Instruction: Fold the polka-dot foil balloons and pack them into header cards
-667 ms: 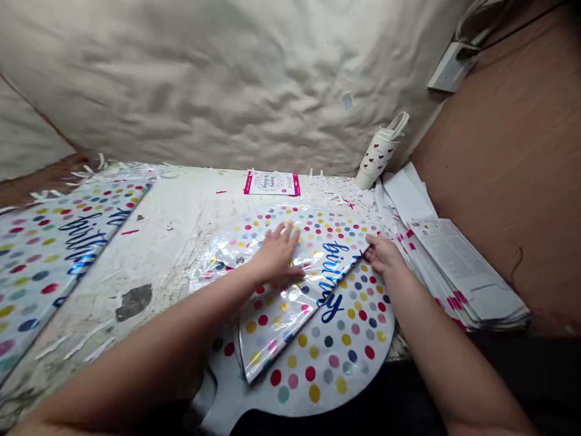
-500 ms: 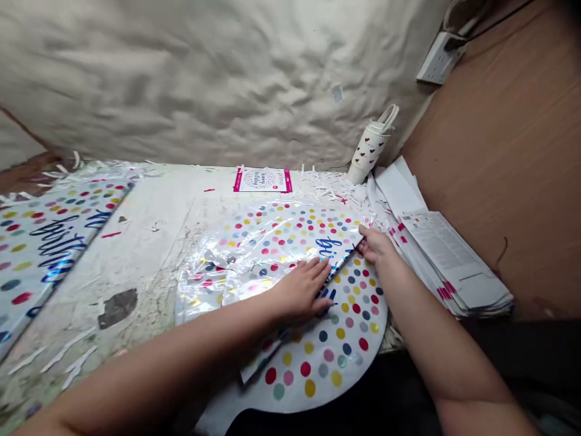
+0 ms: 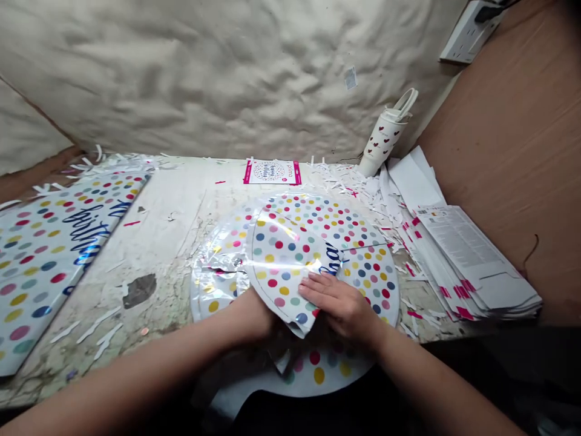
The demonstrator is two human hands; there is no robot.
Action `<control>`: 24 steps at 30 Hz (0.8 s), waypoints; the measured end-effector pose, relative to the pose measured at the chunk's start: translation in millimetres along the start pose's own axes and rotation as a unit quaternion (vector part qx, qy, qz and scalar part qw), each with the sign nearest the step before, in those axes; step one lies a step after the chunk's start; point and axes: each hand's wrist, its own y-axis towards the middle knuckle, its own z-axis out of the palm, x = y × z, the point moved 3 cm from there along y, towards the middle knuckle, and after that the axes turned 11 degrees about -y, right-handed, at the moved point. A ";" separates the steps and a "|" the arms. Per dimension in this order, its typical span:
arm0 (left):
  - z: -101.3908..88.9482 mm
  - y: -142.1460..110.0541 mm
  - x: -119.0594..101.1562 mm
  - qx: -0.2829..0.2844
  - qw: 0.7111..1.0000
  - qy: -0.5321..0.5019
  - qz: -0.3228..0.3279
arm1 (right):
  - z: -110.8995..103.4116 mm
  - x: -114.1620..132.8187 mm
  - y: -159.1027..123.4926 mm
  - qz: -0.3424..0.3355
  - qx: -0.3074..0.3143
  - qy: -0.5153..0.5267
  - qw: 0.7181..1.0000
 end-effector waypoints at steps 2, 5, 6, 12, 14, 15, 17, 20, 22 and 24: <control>-15.5 -26.0 1.4 0.099 0.989 0.049 0.094 | 9.7 -0.4 -4.4 -0.007 0.045 0.006 0.999; -29.0 -61.0 4.1 0.150 0.960 0.135 0.194 | 18.9 -1.1 -6.6 -0.004 0.137 0.036 0.990; -32.3 -68.2 4.2 0.118 0.961 0.153 0.200 | 19.6 -1.3 -6.3 0.001 0.158 0.050 0.986; -26.7 -73.5 -10.6 0.054 0.955 0.147 0.251 | 12.5 2.9 -7.2 0.012 0.163 0.115 0.980; -22.3 -69.4 -12.7 0.072 0.954 0.145 0.251 | 13.3 8.1 -11.7 0.007 0.165 0.129 0.978; -21.3 -68.2 -12.9 0.067 0.956 0.145 0.246 | 14.8 10.8 -14.3 0.005 0.170 0.132 0.976; -19.4 -68.1 -13.2 0.059 0.957 0.141 0.245 | 19.0 15.3 -18.9 0.008 0.186 0.134 0.973; -12.1 -70.7 -16.7 0.096 0.950 0.130 0.266 | 22.2 17.8 -20.5 0.025 0.198 0.134 0.971; -6.6 -70.1 -20.3 0.117 0.948 0.125 0.269 | 19.9 17.8 -17.9 0.030 0.197 0.147 0.969; -2.8 -67.4 -23.7 0.127 0.948 0.116 0.268 | 15.0 17.6 -14.4 0.028 0.198 0.168 0.965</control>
